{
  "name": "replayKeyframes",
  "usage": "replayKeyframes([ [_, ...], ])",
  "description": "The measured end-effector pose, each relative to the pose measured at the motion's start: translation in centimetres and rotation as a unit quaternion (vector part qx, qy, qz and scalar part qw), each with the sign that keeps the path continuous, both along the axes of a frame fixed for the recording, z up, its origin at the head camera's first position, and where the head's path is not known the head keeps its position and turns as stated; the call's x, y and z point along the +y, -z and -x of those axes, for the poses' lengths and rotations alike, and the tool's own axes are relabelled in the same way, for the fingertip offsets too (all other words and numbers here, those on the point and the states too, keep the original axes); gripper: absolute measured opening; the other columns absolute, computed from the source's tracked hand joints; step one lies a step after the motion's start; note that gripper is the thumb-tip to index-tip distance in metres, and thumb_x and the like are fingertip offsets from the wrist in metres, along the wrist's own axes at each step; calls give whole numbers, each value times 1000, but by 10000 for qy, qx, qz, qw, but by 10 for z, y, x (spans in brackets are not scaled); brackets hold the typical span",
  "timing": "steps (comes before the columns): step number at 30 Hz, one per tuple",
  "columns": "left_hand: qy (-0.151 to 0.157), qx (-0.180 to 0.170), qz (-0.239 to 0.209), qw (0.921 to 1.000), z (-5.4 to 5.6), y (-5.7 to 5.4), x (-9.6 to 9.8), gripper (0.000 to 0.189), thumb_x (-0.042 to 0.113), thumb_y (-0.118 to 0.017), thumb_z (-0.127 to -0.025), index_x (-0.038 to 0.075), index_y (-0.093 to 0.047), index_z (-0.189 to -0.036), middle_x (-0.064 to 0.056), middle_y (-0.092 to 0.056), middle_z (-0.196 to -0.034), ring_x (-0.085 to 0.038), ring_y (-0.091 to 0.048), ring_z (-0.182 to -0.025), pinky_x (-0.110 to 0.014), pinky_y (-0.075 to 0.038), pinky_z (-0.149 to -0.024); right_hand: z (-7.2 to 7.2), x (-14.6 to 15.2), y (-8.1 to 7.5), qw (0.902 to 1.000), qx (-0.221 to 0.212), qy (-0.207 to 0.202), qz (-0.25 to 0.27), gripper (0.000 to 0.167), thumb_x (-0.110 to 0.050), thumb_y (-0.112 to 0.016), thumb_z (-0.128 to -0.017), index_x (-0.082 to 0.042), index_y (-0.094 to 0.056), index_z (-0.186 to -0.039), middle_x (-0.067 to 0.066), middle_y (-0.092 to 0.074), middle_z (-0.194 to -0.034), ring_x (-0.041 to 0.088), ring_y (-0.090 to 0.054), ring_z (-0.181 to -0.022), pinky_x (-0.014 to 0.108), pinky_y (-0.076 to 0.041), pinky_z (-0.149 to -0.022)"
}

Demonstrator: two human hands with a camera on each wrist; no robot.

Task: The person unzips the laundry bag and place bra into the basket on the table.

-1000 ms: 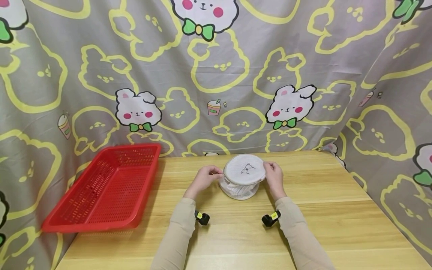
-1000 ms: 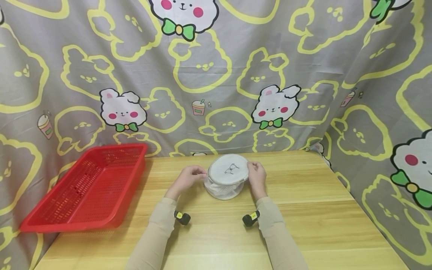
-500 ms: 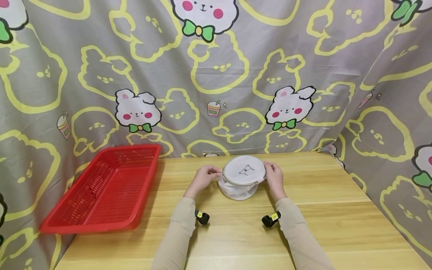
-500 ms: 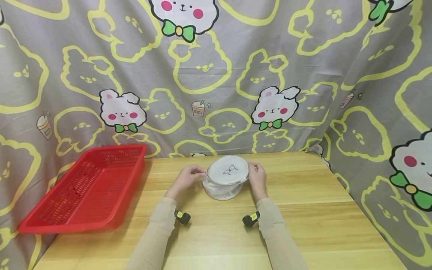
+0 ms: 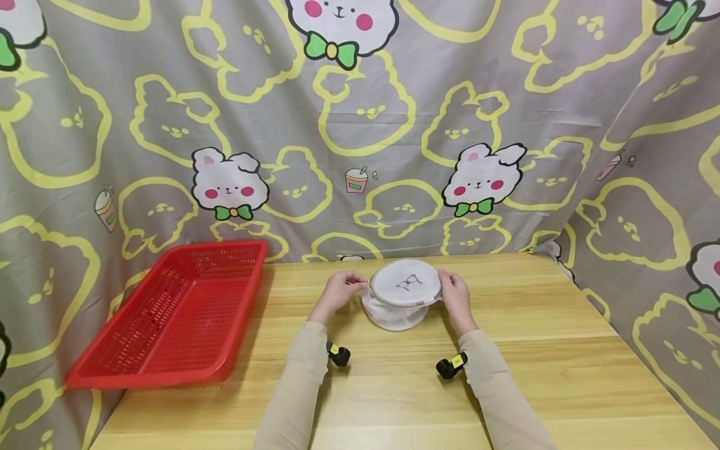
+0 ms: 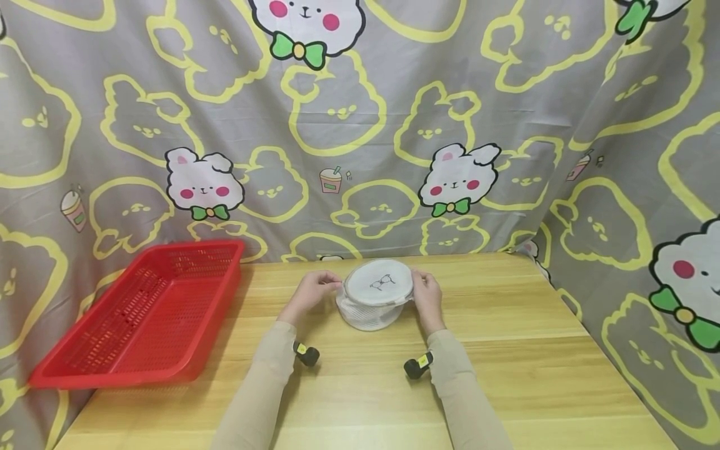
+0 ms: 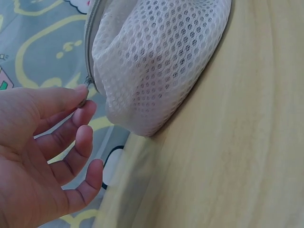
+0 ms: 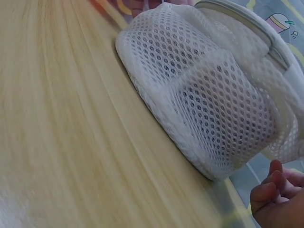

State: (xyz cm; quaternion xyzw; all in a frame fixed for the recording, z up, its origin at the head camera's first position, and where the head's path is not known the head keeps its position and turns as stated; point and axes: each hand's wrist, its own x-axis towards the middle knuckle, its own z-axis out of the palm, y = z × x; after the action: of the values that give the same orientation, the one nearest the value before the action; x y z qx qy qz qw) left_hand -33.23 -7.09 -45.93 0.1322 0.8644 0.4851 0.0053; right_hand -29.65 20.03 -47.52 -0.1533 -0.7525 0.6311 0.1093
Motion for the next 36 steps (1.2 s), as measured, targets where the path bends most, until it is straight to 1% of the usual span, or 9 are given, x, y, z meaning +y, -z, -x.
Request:
replayKeyframes([
  [3, -58, -39, 16, 10000, 4, 1, 0, 11, 17, -71, -89, 6, -72, -93, -7, -70, -90, -15, -58, -83, -26, -47, -74, 0, 0, 0, 10000, -3, -5, 27, 49, -41, -46, -101, 1, -58, -124, 14, -59, -109, 6, -50, -72, 16, -42, -61],
  [5, -108, -71, 13, 9999, 6, 1, 0, 11, 16, -70, -89, 6, -72, -93, -8, -69, -91, -15, -58, -83, -26, -46, -75, 0, 0, 1, 10000, -14, -37, 61, 50, -42, -47, -101, 0, -58, -124, 11, -59, -103, 3, -48, -66, 16, -41, -58],
  [11, -207, -159, 47, 9996, 14, 0, 2, 11, 17, -69, -90, 7, -71, -93, -7, -69, -92, -16, -58, -85, -28, -46, -77, 0, 0, 2, 9998, -16, -182, 15, 51, -44, -45, -101, 0, -57, -125, 2, -55, -87, 4, -48, -64, 18, -42, -58],
  [14, -223, -133, 112, 9996, 17, -2, 3, 11, 16, -69, -90, 6, -72, -93, -8, -70, -93, -17, -60, -86, -29, -47, -79, 0, 0, 3, 9997, -15, -259, 17, 53, -46, -45, -101, 1, -57, -123, -1, -53, -82, 4, -47, -62, 18, -42, -57],
  [22, -153, -55, 206, 9997, 21, -6, 8, 12, 14, -69, -90, 3, -72, -95, -11, -71, -95, -20, -62, -88, -34, -51, -85, 0, -2, 2, 9986, -88, -506, 157, 49, -41, -46, -101, 1, -57, -122, -4, -51, -76, 4, -44, -57, 18, -39, -54],
  [26, -149, -43, 239, 9996, 23, -7, 9, 12, 14, -69, -90, 4, -71, -95, -11, -71, -96, -20, -63, -89, -34, -51, -86, 0, -4, 2, 9978, -66, -634, 175, 48, -39, -47, -101, 3, -56, -124, -3, -53, -77, 4, -46, -58, 18, -40, -53],
  [29, -166, -35, 225, 9996, 24, -6, 10, 11, 13, -69, -89, 3, -72, -95, -11, -71, -96, -20, -63, -89, -33, -51, -85, 0, -4, 2, 9975, -33, -668, 212, 47, -36, -48, -101, 3, -56, -126, 0, -56, -83, 3, -49, -60, 18, -43, -55],
  [32, -201, -16, 199, 9996, 25, -6, 11, 11, 13, -69, -90, 3, -72, -95, -11, -71, -95, -19, -63, -88, -32, -50, -84, 0, -4, 2, 9977, -7, -658, 182, 45, -32, -48, -101, 3, -55, -128, 7, -60, -91, 3, -50, -61, 18, -43, -56],
  [36, -233, 6, 177, 9996, 25, -6, 11, 11, 14, -69, -90, 3, -72, -94, -11, -71, -94, -18, -63, -87, -31, -50, -82, 0, -4, 2, 9980, 18, -635, 49, 44, -27, -46, -101, 4, -54, -130, 18, -61, -107, 3, -52, -67, 17, -44, -59],
])
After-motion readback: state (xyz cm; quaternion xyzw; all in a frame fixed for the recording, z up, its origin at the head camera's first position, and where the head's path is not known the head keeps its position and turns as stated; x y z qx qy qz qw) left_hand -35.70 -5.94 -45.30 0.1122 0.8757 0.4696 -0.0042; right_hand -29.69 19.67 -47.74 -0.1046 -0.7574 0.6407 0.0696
